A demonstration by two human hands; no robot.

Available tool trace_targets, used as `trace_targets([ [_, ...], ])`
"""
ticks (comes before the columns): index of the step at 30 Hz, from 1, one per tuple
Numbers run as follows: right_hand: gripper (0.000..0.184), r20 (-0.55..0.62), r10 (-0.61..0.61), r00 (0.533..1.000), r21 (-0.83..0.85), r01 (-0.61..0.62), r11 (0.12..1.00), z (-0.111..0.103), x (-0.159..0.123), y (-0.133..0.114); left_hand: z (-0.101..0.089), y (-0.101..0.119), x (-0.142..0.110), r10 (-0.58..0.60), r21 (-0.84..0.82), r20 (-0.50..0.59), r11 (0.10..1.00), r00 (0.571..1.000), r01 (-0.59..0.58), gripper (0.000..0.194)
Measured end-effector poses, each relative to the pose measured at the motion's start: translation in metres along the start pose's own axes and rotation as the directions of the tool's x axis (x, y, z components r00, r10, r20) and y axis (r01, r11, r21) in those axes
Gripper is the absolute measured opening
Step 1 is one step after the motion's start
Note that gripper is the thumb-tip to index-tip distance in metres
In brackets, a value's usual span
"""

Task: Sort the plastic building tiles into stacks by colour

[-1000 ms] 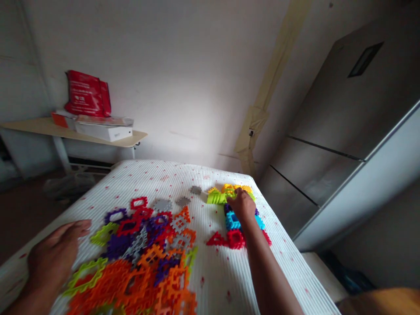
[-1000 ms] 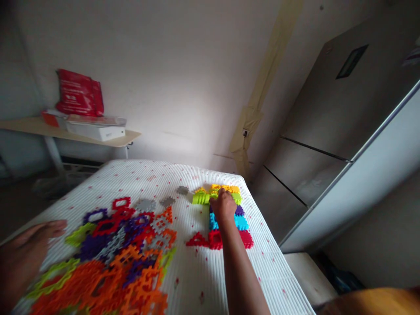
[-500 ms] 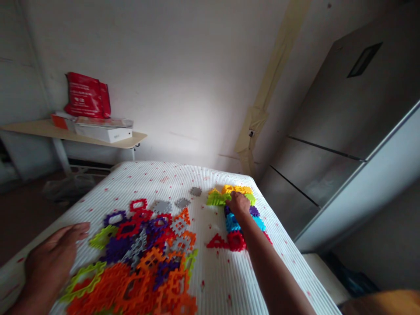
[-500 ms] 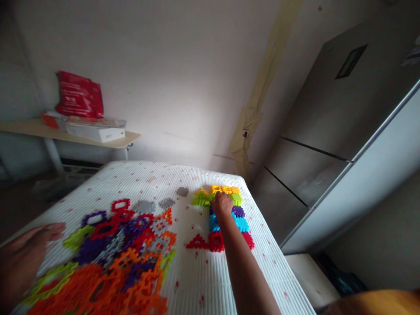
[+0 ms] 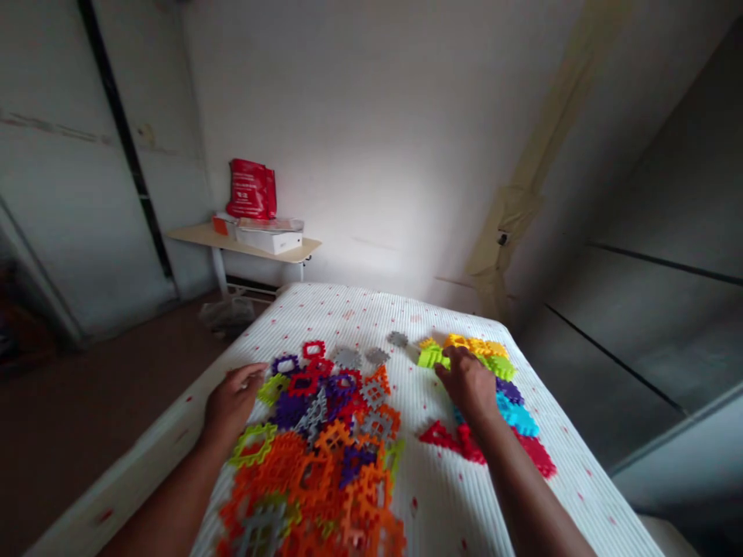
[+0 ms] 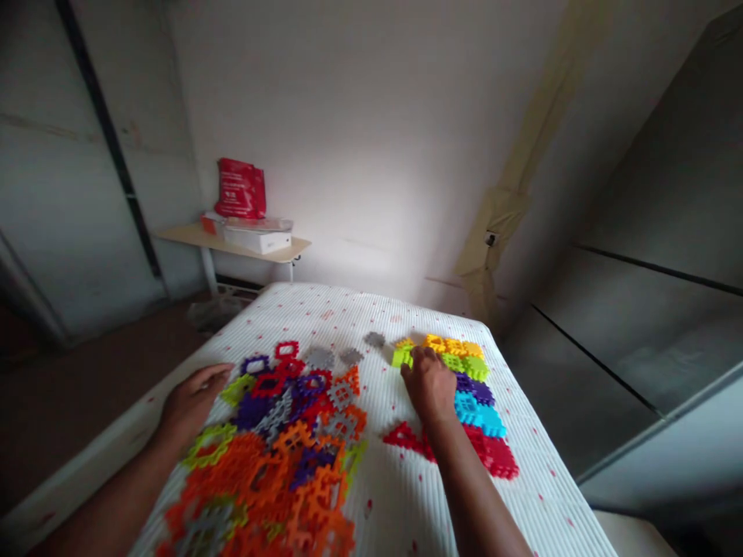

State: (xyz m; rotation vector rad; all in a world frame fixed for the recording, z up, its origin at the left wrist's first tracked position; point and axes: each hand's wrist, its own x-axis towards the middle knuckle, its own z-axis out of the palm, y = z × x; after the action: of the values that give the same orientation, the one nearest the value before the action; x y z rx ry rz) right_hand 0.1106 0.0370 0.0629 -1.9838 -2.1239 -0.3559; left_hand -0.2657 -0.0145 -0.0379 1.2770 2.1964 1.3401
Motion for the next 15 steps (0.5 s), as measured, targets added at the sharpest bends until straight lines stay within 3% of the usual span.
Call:
trace_targets([
  [6,0.014,0.009,-0.279,0.960,0.157,0.274,0.949,0.006,-0.044,-0.045,0.003,0.002,-0.001,0.102,0.172,0.104,0.978,0.989,-0.119,0.032],
  [10,0.012,0.087,-0.326,0.941,0.167,0.309,0.936,0.016,-0.055,-0.054,0.002,0.005,-0.002,0.096,0.241,0.130,0.962,0.987,-0.126,0.034],
  [15,0.013,0.101,-0.337,0.936,0.199,0.313,0.929,0.016,-0.056,-0.056,0.001,0.003,-0.001,0.048,0.259,0.150,0.962,0.987,-0.087,0.031],
])
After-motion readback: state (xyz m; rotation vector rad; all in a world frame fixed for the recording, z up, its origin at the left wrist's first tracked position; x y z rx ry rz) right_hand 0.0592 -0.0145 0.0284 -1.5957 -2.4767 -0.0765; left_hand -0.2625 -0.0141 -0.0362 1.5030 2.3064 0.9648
